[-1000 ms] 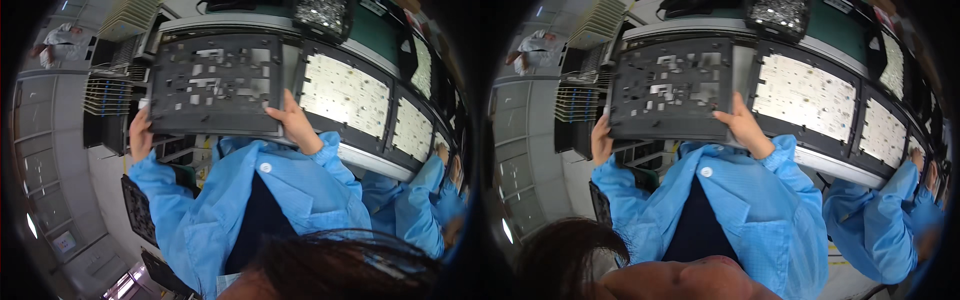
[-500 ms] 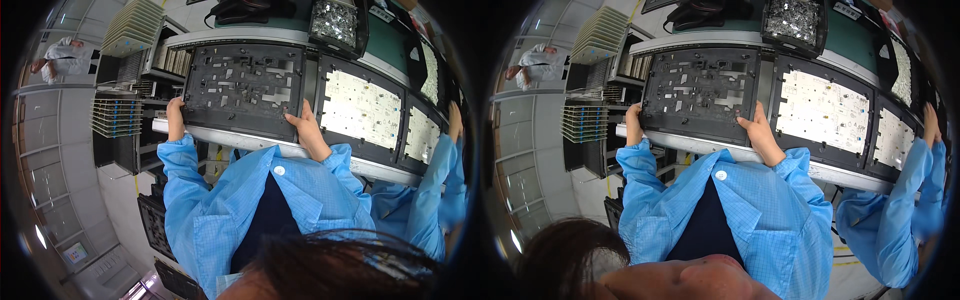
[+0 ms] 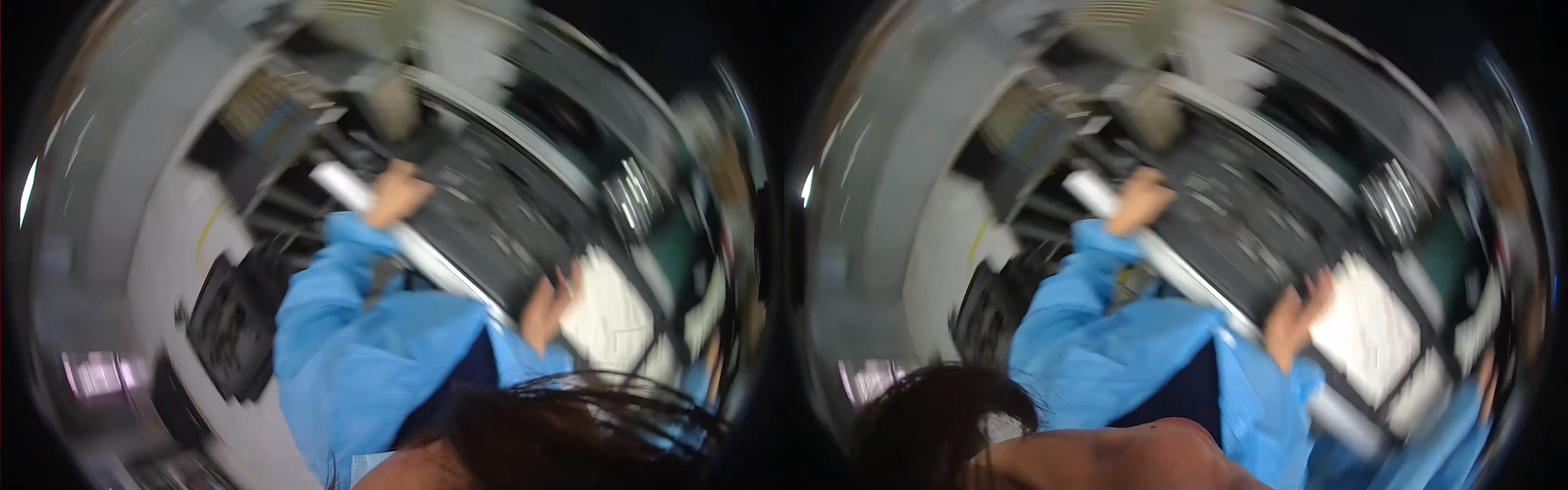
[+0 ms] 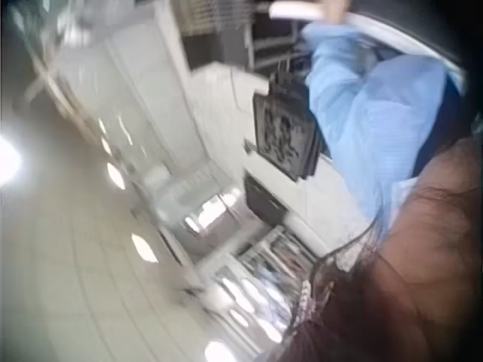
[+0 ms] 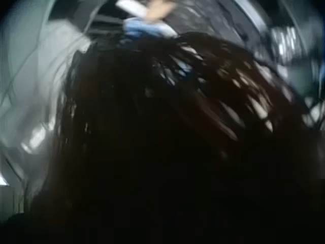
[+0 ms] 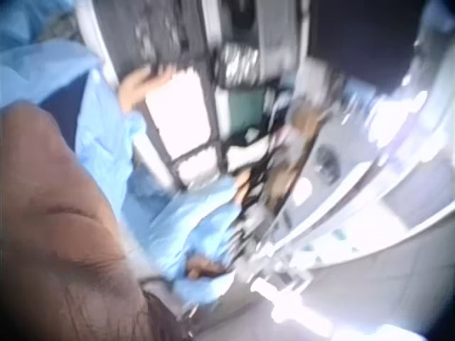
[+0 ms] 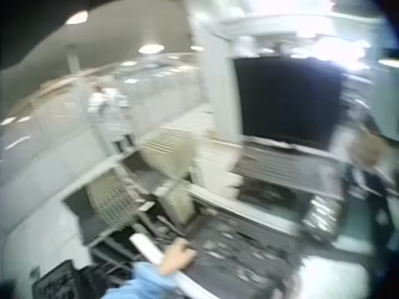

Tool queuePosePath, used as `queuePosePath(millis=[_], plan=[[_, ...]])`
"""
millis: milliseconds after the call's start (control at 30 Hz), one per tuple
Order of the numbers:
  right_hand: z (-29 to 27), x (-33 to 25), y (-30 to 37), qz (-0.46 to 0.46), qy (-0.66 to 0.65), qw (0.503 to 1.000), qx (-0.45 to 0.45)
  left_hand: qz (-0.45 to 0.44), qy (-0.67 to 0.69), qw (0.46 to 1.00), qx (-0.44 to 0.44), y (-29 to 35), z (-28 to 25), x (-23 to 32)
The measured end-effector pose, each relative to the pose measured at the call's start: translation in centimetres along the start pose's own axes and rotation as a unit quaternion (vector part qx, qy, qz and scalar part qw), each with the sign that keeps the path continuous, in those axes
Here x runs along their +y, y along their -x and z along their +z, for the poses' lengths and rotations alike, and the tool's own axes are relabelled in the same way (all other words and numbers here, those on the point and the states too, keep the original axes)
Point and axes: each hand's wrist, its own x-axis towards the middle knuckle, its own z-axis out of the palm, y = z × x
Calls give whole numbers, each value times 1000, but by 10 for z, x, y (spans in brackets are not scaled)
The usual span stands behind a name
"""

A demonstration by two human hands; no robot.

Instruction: Manual assembly of electronic components and base plates at a production workstation.

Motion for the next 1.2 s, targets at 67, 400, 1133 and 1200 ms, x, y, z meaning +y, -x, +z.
queuePosePath(millis=[67, 400, 1133, 1200], plan=[[-17, 42, 10, -31, -10, 998, 58, -303, 181, 930, -103, -41, -25, 50], [-5, 31, 0, -42, -40, 998, 11, -447, -93, 717, 527, -9, -111, -149], [34, -197, -65, -389, -101, 803, -439, -91, 143, 740, 651, 10, -130, 54], [65, -220, -57, -445, -125, 804, -374, -157, 495, 559, 646, -23, -137, 119]])
